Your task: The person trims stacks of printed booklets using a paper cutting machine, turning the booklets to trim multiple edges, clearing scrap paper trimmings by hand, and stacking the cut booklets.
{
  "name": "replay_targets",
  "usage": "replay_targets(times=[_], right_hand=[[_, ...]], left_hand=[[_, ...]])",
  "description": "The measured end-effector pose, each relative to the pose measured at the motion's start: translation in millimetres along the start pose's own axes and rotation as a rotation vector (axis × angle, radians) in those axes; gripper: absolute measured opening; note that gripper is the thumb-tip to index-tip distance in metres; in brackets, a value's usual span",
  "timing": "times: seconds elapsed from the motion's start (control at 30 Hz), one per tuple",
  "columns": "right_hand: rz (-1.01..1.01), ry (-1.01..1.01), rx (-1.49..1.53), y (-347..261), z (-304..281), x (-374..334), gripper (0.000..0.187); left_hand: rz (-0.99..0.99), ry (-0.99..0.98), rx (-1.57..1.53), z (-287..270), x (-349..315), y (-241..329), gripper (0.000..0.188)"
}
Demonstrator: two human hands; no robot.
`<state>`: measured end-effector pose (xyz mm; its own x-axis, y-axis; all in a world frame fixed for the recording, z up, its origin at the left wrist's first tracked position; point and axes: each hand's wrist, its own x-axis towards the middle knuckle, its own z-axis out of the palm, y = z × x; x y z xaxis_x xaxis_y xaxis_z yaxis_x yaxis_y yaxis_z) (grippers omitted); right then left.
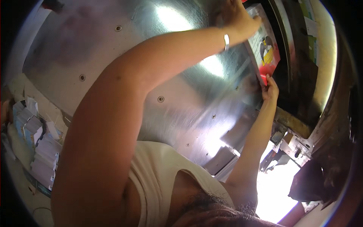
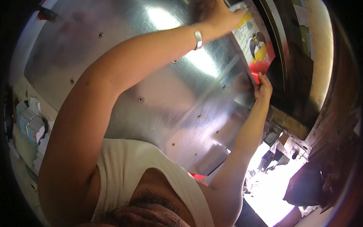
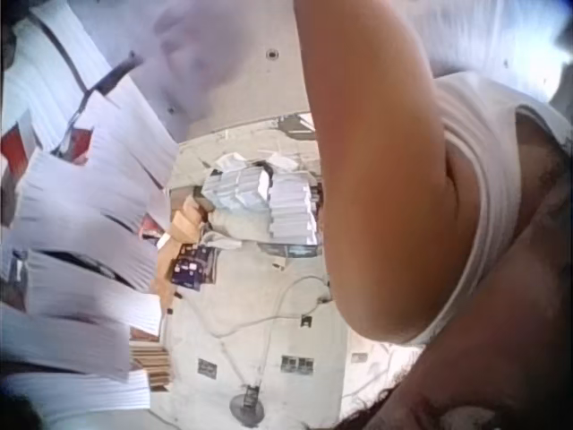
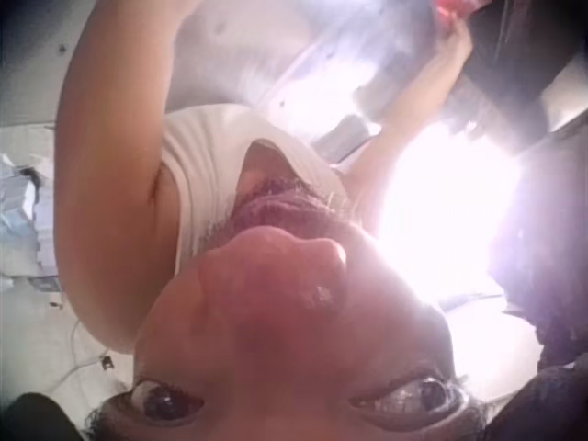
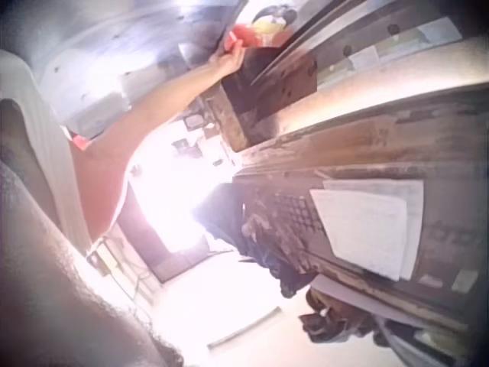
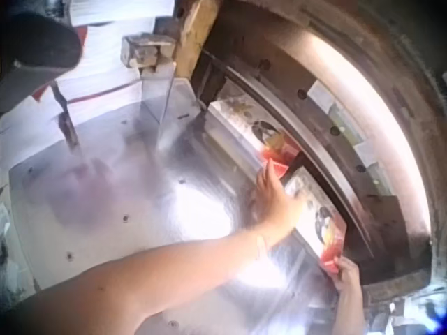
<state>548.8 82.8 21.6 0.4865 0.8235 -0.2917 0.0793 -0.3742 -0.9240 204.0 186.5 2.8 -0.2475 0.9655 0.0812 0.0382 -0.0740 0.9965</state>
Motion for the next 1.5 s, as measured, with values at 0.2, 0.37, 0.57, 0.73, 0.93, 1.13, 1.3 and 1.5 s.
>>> replay_targets(times=[0.2,0.37,0.57,0.73,0.93,1.13,1.3,1.5], right_hand=[[0.055,-0.004,-0.042,-17.5,-2.8,55.9,0.022],[0.06,-0.013,-0.018,-21.4,16.3,72.1,0.02],[0.089,0.03,0.094,-31.9,-1.0,112.3,0.021],[0.073,0.044,0.165,-24.1,12.4,109.5,0.021],[0.05,0.022,0.253,-18.4,8.5,110.1,0.021],[0.049,0.075,0.314,-19.3,13.0,115.3,0.022],[0.025,0.165,0.307,-21.9,7.5,111.8,0.019],[-0.268,0.511,0.7,1.2,106.2,25.3,0.08]], left_hand=[[-0.499,-0.266,-0.718,33.5,-53.4,20.4,0.124],[-0.6,-0.296,-0.845,30.5,-24.6,21.8,0.118],[-0.597,-0.384,-0.849,25.6,10.4,20.7,0.1],[-0.605,-0.545,-0.911,22.9,17.9,17.3,0.07],[-0.533,-0.687,-0.929,14.3,17.7,14.0,0.066],[-0.496,-0.672,-0.947,11.4,18.8,9.2,0.066],[-0.518,-0.631,-0.936,18.0,18.2,16.2,0.065],[-0.473,-0.657,-0.995,23.8,27.6,-6.4,0.053]])
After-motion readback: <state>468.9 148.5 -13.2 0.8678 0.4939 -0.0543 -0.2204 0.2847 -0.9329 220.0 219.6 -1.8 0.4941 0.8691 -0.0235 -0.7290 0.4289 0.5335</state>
